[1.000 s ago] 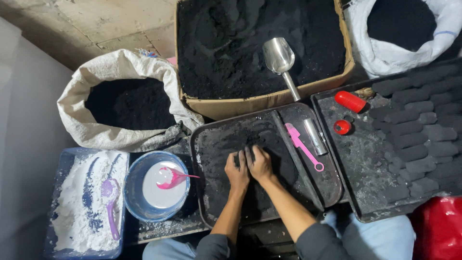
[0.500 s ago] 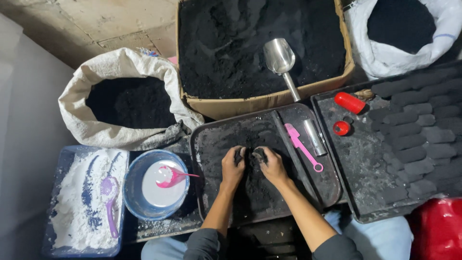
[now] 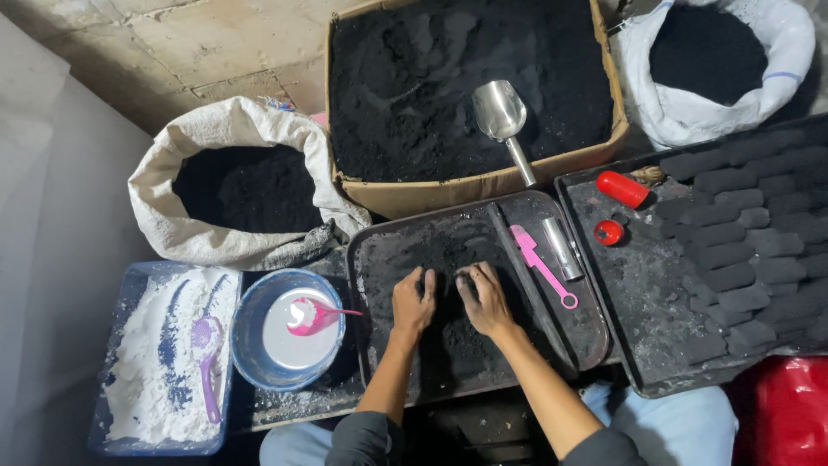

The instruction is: The person mixes a black powder on a tray with their hands, repeatedly pressing and kneading the material. They occasionally dip their hands into a bowl of water to wet the powder during the mixing process.

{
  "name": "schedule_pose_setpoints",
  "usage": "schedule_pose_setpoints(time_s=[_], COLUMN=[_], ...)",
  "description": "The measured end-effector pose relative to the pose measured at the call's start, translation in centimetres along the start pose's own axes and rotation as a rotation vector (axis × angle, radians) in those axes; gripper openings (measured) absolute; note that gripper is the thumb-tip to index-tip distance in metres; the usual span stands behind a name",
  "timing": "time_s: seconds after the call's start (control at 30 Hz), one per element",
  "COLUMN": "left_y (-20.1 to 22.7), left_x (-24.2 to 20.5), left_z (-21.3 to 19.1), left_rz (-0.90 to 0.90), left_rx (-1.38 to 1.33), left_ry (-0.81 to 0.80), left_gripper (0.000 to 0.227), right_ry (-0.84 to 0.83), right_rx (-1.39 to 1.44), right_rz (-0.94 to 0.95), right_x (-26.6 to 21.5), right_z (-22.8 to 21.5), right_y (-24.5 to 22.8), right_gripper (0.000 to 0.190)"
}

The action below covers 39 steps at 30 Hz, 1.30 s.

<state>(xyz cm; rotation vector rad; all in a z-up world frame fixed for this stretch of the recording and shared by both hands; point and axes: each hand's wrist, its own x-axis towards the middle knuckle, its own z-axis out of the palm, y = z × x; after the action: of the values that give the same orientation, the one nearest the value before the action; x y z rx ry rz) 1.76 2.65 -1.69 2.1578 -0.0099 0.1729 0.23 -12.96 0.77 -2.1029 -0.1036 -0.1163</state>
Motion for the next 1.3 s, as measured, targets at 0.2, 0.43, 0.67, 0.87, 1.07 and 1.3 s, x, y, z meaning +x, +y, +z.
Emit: schedule_pose_setpoints(time_s=[0.2,0.43,0.67,0.87,1.07,1.3], left_y=[3.4,3.2,5.6,2.7,2.7,2.2], left_x=[-1.8,-4.0,-4.0,-3.5,-2.5,-4.7], left_z=[-3.3,-3.9,-4.5,-2.6,-2.8,-3.0], left_rz=[0.143,-0.013,-0.129,-0.005,0.062,0.013], left_rx=[-0.28,-0.454,-0.286,-0.219,-0.179,-0.162], left_ry=[-0.17,-0.127,-0.259,-0.184,-0.153,-0.055], left_gripper=[0.056,0.072,0.07,0.055,0.051,0.049], right_ry=[-0.071,-0.336,-0.402,-0.335,-0.434,-0.446], right_rx=[-0.075,-0.393,-0.633,-0.663,-0.722,-0.449], right_rz=[-0.175,0.047,-0.353,-0.501,-0.434,-0.119], right_x=[-3.9,-0.1,1.9,2.3,4.8,1.2], right_z=[-0.2,0.5,4.5,7.8,7.8,-0.2], right_y=[-1.9,-5.8,1.0,6.2,6.7,-2.6], right_gripper=[0.067,0.107,0.067,0.027,0.023,0.064])
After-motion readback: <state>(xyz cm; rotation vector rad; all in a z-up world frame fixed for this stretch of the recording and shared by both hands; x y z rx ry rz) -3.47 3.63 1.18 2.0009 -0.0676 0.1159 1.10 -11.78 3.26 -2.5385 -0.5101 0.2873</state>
